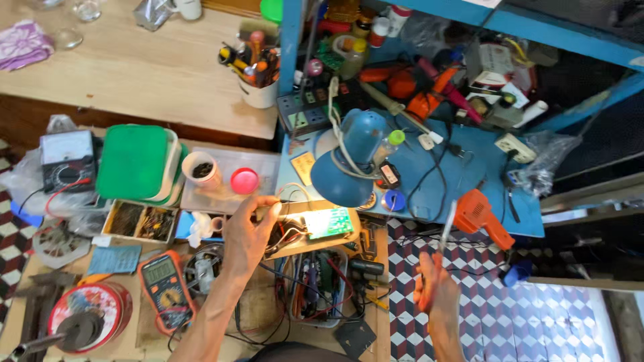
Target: The person solders components on a green circuit board mounted in a fixture, using a hot air tool and soldering iron under a desk lamp. They reposition the board, use tweezers and a multimeter, cut a wire with scissors, and handle a small motor and power supply on the workbench.
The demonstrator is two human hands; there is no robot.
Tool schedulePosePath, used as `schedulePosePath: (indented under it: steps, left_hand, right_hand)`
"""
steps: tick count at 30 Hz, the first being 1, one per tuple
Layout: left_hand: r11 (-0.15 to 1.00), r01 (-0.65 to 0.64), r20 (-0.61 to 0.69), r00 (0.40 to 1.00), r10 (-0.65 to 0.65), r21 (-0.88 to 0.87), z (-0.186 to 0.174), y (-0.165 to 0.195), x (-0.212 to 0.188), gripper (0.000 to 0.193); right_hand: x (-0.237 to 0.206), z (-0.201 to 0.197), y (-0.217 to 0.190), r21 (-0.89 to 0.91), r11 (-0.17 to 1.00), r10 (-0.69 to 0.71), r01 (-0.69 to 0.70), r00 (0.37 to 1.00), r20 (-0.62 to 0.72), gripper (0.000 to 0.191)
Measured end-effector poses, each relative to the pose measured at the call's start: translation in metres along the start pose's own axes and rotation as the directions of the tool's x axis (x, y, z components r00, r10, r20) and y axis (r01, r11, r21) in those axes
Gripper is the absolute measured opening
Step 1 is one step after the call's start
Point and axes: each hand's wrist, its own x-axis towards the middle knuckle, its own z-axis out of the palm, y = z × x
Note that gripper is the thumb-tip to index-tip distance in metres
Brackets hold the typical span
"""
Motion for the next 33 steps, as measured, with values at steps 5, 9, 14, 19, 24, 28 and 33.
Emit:
schedulePosePath:
  steps: [5, 9, 14, 19, 24, 28, 33]
  left_hand:
    - [0.913, -0.321, -0.063, 0.936, 0.346, 0.254, -0.010, 0.008, -0.008, 0.020]
    - [0.969, -0.149, 0.008, 0.989, 0.150, 0.197, -0.012, 0.008, -0.007, 0.020]
    - [0.941, -0.229, -0.001, 0.972, 0.236, 0.250, -0.011, 0.002, -0.006, 0.025]
    - [0.943, -0.186, 0.002, 0.981, 0.193, 0.277, -0.015, -0.004, -0.011, 0.027]
    - [0.949, -0.174, 0.009, 0.984, 0.178, 0.264, -0.015, -0.005, -0.015, 0.030]
    - [0.943, -0.183, 0.005, 0.982, 0.189, 0.277, -0.011, -0.008, -0.013, 0.028]
    - [0.941, -0.205, -0.009, 0.976, 0.216, 0.268, -0.008, -0.012, -0.011, 0.031]
  right_hand:
    - [0.096, 0.019, -0.029, -0.076, 0.947, -0.289, 0.312, 0.930, 0.226, 0.058]
    - [0.145, 0.039, -0.074, -0.401, 0.826, -0.358, 0.395, 0.918, 0.168, 0.049]
    - [0.170, 0.011, -0.049, -0.385, 0.637, -0.717, 0.668, 0.697, 0.024, 0.049]
    - [0.208, -0.058, -0.032, -0.846, 0.298, -0.792, 0.442, 0.609, 0.040, 0.048]
    - [0.246, -0.083, -0.048, -0.901, 0.231, -0.417, 0.368, 0.874, 0.250, 0.050]
    - [0.249, -0.076, -0.041, -0.907, 0.199, -0.569, 0.370, 0.798, 0.200, 0.060]
    - [0.205, -0.082, -0.031, -0.785, 0.329, -0.749, 0.525, 0.651, 0.121, 0.053]
